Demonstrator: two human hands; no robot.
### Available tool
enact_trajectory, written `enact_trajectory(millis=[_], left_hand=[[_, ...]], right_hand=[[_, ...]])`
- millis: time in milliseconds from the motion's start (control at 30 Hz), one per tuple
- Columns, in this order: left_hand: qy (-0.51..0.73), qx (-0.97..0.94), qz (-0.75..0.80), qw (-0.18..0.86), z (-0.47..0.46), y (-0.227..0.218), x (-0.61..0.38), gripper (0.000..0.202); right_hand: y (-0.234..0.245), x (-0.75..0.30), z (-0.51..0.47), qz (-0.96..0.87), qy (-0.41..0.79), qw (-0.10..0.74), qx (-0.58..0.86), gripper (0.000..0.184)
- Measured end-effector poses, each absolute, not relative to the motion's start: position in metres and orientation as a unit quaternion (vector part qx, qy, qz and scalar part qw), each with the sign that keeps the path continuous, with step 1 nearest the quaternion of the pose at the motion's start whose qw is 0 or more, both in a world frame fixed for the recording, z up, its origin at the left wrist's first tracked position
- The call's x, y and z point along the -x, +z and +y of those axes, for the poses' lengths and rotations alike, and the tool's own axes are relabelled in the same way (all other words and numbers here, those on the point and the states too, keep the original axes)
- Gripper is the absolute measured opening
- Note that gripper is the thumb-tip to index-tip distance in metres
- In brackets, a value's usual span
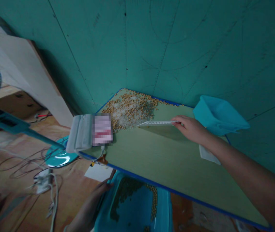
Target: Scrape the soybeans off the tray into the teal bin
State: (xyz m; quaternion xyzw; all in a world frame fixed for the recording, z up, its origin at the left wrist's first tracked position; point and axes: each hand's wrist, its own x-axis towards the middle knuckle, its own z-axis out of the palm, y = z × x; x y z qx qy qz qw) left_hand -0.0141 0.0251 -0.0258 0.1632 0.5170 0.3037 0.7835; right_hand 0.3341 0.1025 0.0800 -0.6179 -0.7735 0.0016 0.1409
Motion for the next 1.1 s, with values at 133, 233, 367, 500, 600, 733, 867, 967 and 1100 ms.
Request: enact_trajectory(millis=[133,233,367,500,600,733,867,967,1100], left_hand=[[0.283,-0.185,0.506,0.794,0.026,-0.036,0.015,0.022],[0.288,-0.18,0.514,0.787,0.027,-0.042,0.016,0.023],[0.304,-0.205,0.529,0.765,0.028,-0.047,0.015,0.015],[0.291,-0.232,0.528,0.763,0.029,-0.05,0.015,0.014],[0.275,-0.203,0.523,0.781,0.029,-0.045,0.014,0.02],[0.294,-0.21,0.506,0.783,0.029,-0.03,0.011,0.02],[0.289,-0.166,0.529,0.78,0.028,-0.016,0.01,0.007],[0.289,-0.166,0.534,0.777,0.027,-0.017,0.011,0.004],[0.289,-0.201,0.547,0.76,0.027,-0.03,0.014,0.009]], right_hand=[[0.082,-0.334,0.097,-0.771,0.011,0.141,0.621,0.021],[0.084,-0.333,0.092,-0.773,0.011,0.138,0.619,0.022],[0.086,-0.333,0.087,-0.772,0.004,0.139,0.62,0.023],[0.086,-0.333,0.085,-0.766,0.003,0.138,0.628,0.022],[0.085,-0.332,0.086,-0.766,0.007,0.132,0.629,0.023],[0.085,-0.33,0.089,-0.773,0.012,0.128,0.621,0.024],[0.086,-0.328,0.091,-0.774,0.013,0.131,0.619,0.024],[0.085,-0.327,0.091,-0.777,0.017,0.13,0.616,0.023],[0.085,-0.326,0.083,-0.783,0.025,0.124,0.609,0.023]])
